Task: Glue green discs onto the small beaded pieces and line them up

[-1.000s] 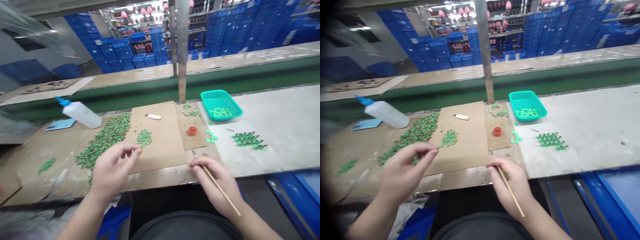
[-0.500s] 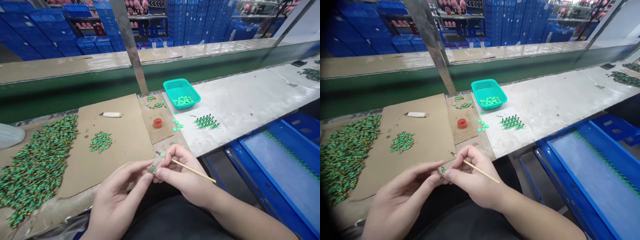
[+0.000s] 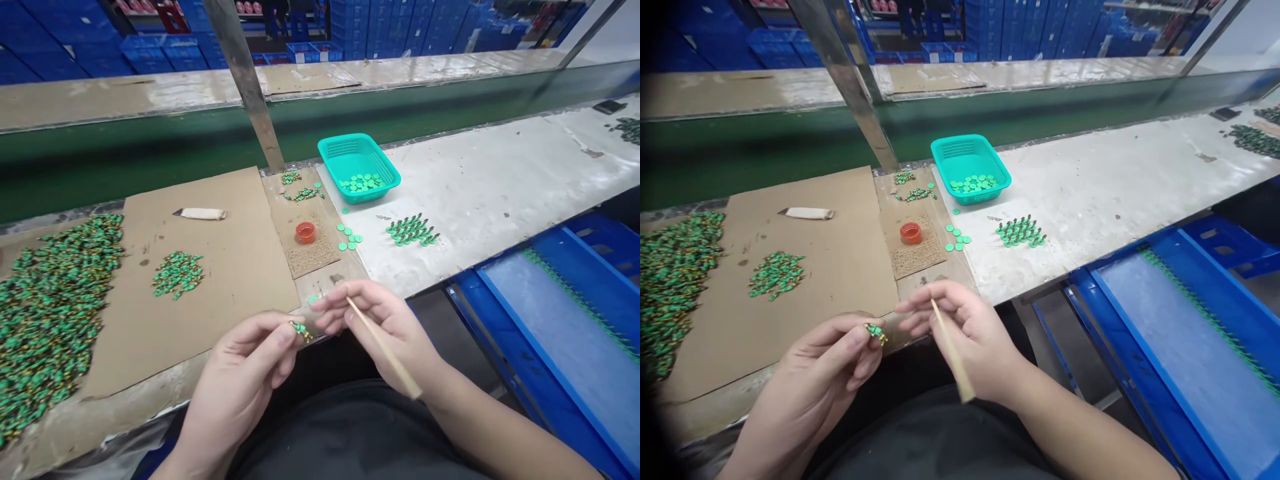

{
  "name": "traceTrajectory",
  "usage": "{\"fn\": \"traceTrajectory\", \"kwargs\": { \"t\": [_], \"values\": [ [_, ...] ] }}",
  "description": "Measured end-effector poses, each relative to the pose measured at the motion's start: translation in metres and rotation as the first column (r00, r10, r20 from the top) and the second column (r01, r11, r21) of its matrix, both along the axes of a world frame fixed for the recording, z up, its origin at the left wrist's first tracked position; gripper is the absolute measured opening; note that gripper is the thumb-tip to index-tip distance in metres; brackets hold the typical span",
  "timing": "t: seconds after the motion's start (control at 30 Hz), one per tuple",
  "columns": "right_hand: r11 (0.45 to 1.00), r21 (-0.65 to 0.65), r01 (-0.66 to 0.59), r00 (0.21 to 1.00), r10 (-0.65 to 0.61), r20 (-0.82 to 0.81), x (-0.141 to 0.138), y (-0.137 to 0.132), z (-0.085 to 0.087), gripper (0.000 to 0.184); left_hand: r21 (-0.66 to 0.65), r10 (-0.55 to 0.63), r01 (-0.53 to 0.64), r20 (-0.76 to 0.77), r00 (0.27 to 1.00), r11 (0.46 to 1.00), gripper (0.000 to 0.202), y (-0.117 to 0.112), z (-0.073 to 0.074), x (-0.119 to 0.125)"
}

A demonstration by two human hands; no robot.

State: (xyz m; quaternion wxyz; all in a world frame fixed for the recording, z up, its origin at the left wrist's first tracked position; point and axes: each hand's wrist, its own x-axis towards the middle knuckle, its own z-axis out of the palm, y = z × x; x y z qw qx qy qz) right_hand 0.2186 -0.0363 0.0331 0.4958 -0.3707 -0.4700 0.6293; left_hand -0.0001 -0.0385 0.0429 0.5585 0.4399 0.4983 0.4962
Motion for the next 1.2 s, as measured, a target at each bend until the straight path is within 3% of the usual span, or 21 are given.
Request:
{"fn": "traceTrajectory", "kwargs": {
  "t": [0.1, 0.2, 0.3, 0.4, 0.5, 0.6, 0.73, 0.93, 1.2],
  "values": [
    [0.98, 0.197, 0.039, 0.967, -0.086, 0.24, 0.017, 0.01, -0.003, 0.034, 0.065, 0.071, -0.064, -0.112, 0.991, 0.996, 0.04, 0.006, -0.007, -0.006],
    [0.951, 0.298, 0.078, 0.914, -0.188, 0.36, 0.027, 0.022, -0.005, 0.028, 0.164, 0.151, -0.106, -0.293, 0.944, 0.981, 0.031, 0.016, -0.012, -0.012],
    [0.91, 0.385, 0.153, 0.912, -0.28, 0.299, 0.025, 0.033, -0.007, 0.011, 0.205, 0.178, -0.098, -0.42, 0.89, 0.974, 0.025, 0.025, -0.015, -0.016],
    [0.854, 0.468, 0.229, 0.902, -0.367, 0.228, 0.02, 0.042, -0.008, 0.025, 0.189, 0.145, -0.064, -0.452, 0.88, 0.98, 0.022, 0.031, -0.019, -0.016],
    [0.824, 0.552, 0.127, 0.86, -0.369, 0.353, 0.021, 0.048, -0.008, 0.028, 0.205, 0.131, -0.034, -0.482, 0.866, 0.978, 0.017, 0.03, -0.025, -0.016],
    [0.777, 0.627, -0.058, 0.787, -0.351, 0.508, 0.026, 0.053, -0.011, 0.009, 0.213, 0.132, -0.024, -0.509, 0.851, 0.977, 0.011, 0.026, -0.029, -0.016],
    [0.772, 0.617, -0.151, 0.745, -0.321, 0.584, 0.028, 0.056, -0.023, 0.021, 0.3, 0.135, 0.066, -0.604, 0.785, 0.952, 0.007, 0.024, -0.031, -0.016],
    [0.75, 0.659, -0.053, 0.809, -0.354, 0.469, 0.023, 0.057, -0.041, 0.022, 0.457, 0.232, 0.227, -0.747, 0.623, 0.86, 0.01, 0.025, -0.031, -0.015],
    [0.777, 0.628, -0.037, 0.818, -0.338, 0.466, 0.024, 0.056, -0.04, 0.022, 0.426, 0.241, 0.253, -0.81, 0.535, 0.869, 0.01, 0.023, -0.025, -0.008]
  ]
}}
